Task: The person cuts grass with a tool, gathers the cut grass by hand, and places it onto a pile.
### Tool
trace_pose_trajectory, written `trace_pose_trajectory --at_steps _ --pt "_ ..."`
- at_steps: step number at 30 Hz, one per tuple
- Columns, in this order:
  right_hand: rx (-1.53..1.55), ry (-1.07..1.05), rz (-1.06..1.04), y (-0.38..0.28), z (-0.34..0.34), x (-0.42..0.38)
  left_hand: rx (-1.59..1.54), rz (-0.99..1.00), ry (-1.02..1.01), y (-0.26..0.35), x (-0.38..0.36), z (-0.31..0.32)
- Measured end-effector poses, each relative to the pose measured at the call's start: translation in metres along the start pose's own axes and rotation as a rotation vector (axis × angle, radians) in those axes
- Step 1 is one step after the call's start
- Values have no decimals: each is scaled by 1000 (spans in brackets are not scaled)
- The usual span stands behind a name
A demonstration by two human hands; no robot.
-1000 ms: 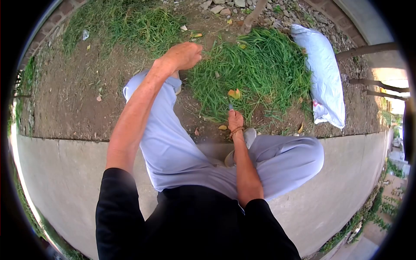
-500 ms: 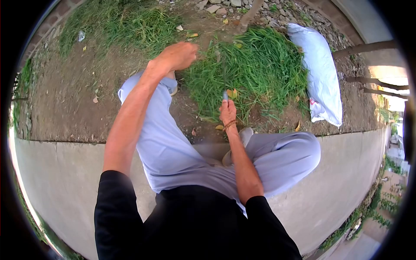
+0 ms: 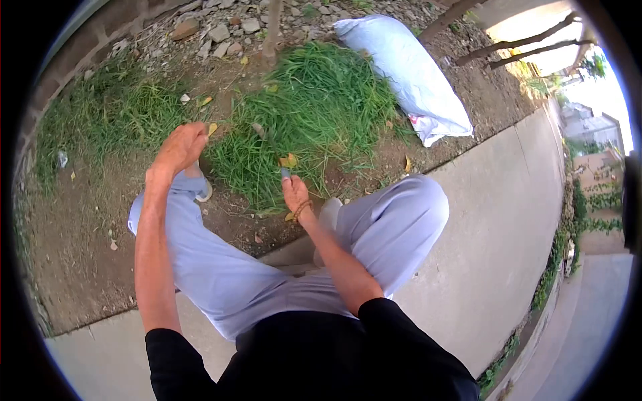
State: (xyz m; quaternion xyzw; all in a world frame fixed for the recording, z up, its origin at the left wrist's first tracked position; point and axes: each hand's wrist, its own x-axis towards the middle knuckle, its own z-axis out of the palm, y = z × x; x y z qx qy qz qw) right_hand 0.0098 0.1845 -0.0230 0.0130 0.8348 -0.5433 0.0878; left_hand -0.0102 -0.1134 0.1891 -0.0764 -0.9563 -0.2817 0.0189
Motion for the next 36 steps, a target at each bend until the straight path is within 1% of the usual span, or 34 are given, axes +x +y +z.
trace_pose_trajectory --at_steps 1,2,3,5,7,8,10,12,13,15,17,19,20,22,23,24,26,27,28,29,30,31,32,34,35,36 --pt "-38 20 -16 -6 2 -1 -36 -91 -29 15 -1 -6" --pt "43 -29 -36 -1 7 -3 -54 -82 -35 17 1 -5" --pt "69 -42 -99 5 13 -4 -70 -78 -42 15 2 -3" --pt "-75 -75 -68 -1 10 -13 1 -56 -53 10 4 1" --pt "-219 -134 8 31 21 -8 -25 -88 -96 17 6 2" --pt "-219 -96 10 41 18 -7 -13 -70 -104 16 7 4" --pt "-287 -120 44 55 14 -5 3 -31 -112 20 5 5" --pt "-260 -40 29 39 -2 -7 -119 -158 -178 27 6 2" --pt "-237 9 15 32 -7 -10 -115 -141 -181 28 7 2" --pt "-197 37 12 17 -16 -9 -240 -165 -241 26 8 -1" --pt "-161 61 12 11 -19 -7 -219 -146 -241 24 10 -10" --pt "-69 57 -69 2 -11 -8 -200 -125 -209 24 11 -21" --pt "-69 53 -70 -4 -10 -10 -200 -128 -206 28 13 -30" --pt "42 4 -98 -10 -2 -15 -197 -125 -176 33 17 -45" --pt "52 -48 -65 -10 -1 -16 -180 -87 -127 21 19 -42" --pt "51 -65 -63 -4 -1 -16 -168 -79 -122 20 20 -40" --pt "-152 -144 -3 14 7 -18 -187 -100 -103 5 22 -30" --pt "-233 -129 -58 23 3 -22 -217 -122 -91 -12 22 -15" --pt "-299 -157 -13 27 -2 -21 -228 -179 -137 -21 17 -5" --pt "-269 -189 0 26 -10 -20 304 85 -109 -59 12 8" --pt "-175 -167 106 35 -8 -19 337 82 -116 -70 11 17" --pt "-235 -103 34 27 -14 -17 231 57 -173 -55 18 8" --pt "-238 -23 -16 35 -11 -10 110 -34 -170 -33 19 -2" --pt "-274 7 -65 37 -14 -3 114 0 -78 -42 19 -2" --pt "-275 -28 -69 37 -11 -1 141 23 -43 -42 20 -2" --pt "-263 18 -98 36 -11 0 138 -4 -39 -45 22 -2"
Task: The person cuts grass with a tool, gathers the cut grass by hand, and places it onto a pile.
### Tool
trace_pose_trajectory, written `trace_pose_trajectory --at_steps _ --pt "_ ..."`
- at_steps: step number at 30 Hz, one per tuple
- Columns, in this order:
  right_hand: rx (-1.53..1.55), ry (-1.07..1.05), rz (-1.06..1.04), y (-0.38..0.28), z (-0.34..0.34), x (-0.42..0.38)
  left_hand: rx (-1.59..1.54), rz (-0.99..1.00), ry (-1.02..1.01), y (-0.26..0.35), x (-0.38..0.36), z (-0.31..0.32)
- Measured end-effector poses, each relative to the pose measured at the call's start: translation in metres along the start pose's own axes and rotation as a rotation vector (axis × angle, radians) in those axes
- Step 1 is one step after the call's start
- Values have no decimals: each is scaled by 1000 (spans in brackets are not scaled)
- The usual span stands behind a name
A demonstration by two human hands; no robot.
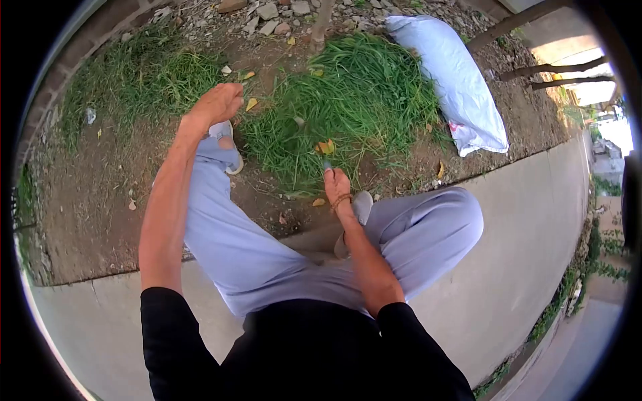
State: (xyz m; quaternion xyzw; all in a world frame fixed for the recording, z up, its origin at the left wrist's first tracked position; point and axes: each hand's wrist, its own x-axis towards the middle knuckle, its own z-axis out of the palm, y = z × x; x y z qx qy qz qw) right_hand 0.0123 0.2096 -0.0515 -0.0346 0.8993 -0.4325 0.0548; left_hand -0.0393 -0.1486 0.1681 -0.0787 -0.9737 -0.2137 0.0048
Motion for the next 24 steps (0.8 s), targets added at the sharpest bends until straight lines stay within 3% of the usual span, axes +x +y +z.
trace_pose_trajectory --at_steps 2,4,7,10,11,12,14,20,21,22,24 --pt "7 33 -31 -10 4 2 36 43 34 -2 1 -2" --pt "200 54 -8 -26 8 1 21 -16 8 4 1 -3" --pt "326 -31 34 -47 11 -6 14 -35 -37 0 1 -2" --pt "226 -64 -73 -12 41 -8 21 -8 -47 -2 1 0" --pt "194 -248 52 -4 39 -9 20 -2 -45 -3 0 0" --pt "195 -252 49 4 37 -11 22 -7 -43 -2 -1 1" --pt "-16 -232 -20 9 29 -16 -10 -34 -2 0 -2 2" --pt "-88 -69 -14 -10 10 -3 -6 -8 -9 2 0 -1" --pt "-24 -63 -3 -12 9 -1 -33 45 30 3 0 3" --pt "38 -49 8 -15 9 -1 -42 -97 -74 15 3 -5" --pt "164 -37 14 -37 -1 -8 -120 -6 -16 16 3 -3"
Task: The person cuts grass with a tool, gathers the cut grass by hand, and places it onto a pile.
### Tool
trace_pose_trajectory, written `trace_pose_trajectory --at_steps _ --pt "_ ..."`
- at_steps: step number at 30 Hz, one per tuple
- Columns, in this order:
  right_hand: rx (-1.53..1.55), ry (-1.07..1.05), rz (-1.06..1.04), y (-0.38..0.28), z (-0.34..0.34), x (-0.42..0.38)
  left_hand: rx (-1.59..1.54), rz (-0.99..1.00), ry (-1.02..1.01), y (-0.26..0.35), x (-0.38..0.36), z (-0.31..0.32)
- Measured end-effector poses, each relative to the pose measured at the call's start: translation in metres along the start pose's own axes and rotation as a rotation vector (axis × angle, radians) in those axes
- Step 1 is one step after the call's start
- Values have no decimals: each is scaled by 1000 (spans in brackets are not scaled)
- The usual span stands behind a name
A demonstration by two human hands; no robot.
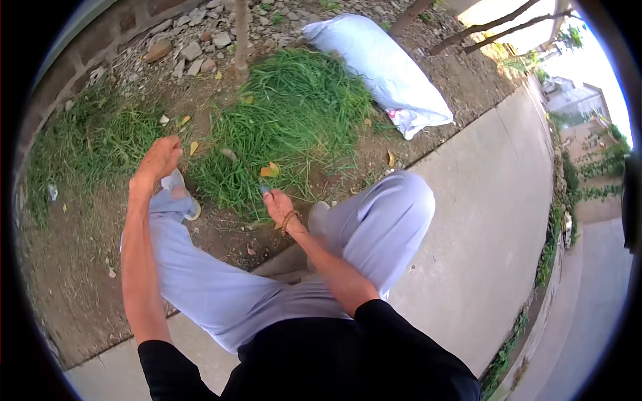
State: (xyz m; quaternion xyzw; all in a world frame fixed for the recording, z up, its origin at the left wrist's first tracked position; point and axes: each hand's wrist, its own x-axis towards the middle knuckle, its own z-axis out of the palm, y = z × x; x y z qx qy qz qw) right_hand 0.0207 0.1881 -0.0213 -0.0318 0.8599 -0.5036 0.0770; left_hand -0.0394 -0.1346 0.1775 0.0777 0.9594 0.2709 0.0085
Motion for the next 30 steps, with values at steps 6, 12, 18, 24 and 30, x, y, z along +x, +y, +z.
trace_pose_trajectory --at_steps 6,12,18,24,30 --pt "39 -29 29 9 18 -8 -89 -19 -34 -10 4 14" --pt "-135 -135 86 38 14 -2 -121 -87 -112 4 7 13" --pt "-52 132 36 11 4 0 -106 -86 -160 14 15 18" --pt "119 -18 -58 -3 10 -7 -85 -42 -142 12 20 28" --pt "-158 -72 87 31 12 -7 -57 -34 -172 12 29 35"
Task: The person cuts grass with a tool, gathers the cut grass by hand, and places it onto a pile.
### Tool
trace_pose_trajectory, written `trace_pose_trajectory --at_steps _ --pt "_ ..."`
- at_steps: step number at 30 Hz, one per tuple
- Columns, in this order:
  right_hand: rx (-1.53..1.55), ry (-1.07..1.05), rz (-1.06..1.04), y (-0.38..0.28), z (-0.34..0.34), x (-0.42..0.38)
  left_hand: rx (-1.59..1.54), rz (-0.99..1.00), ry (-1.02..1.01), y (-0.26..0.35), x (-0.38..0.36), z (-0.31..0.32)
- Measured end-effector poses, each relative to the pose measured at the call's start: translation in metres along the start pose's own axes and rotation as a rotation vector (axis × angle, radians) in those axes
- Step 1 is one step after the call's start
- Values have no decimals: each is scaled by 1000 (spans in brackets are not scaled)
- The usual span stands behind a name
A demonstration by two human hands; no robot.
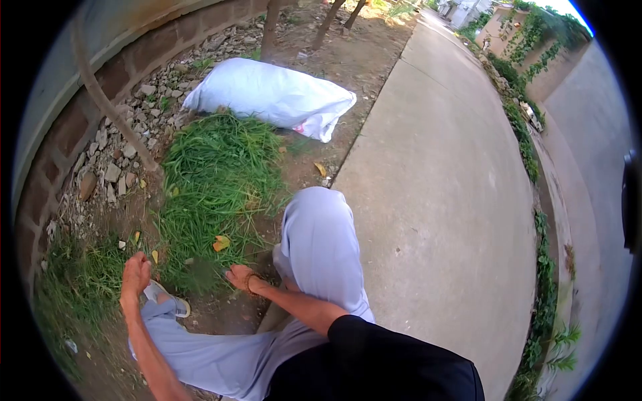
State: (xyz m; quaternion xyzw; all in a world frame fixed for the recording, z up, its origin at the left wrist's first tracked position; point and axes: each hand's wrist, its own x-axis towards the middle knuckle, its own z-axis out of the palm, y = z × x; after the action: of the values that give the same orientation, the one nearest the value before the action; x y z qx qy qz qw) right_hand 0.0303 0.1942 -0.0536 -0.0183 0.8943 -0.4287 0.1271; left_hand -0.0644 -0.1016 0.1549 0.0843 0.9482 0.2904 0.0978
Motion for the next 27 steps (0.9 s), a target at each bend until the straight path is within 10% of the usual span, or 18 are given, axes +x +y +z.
trace_pose_trajectory --at_steps 27 --pt "50 35 -36 -57 -44 -2 -214 -58 -154 43 -2 20"
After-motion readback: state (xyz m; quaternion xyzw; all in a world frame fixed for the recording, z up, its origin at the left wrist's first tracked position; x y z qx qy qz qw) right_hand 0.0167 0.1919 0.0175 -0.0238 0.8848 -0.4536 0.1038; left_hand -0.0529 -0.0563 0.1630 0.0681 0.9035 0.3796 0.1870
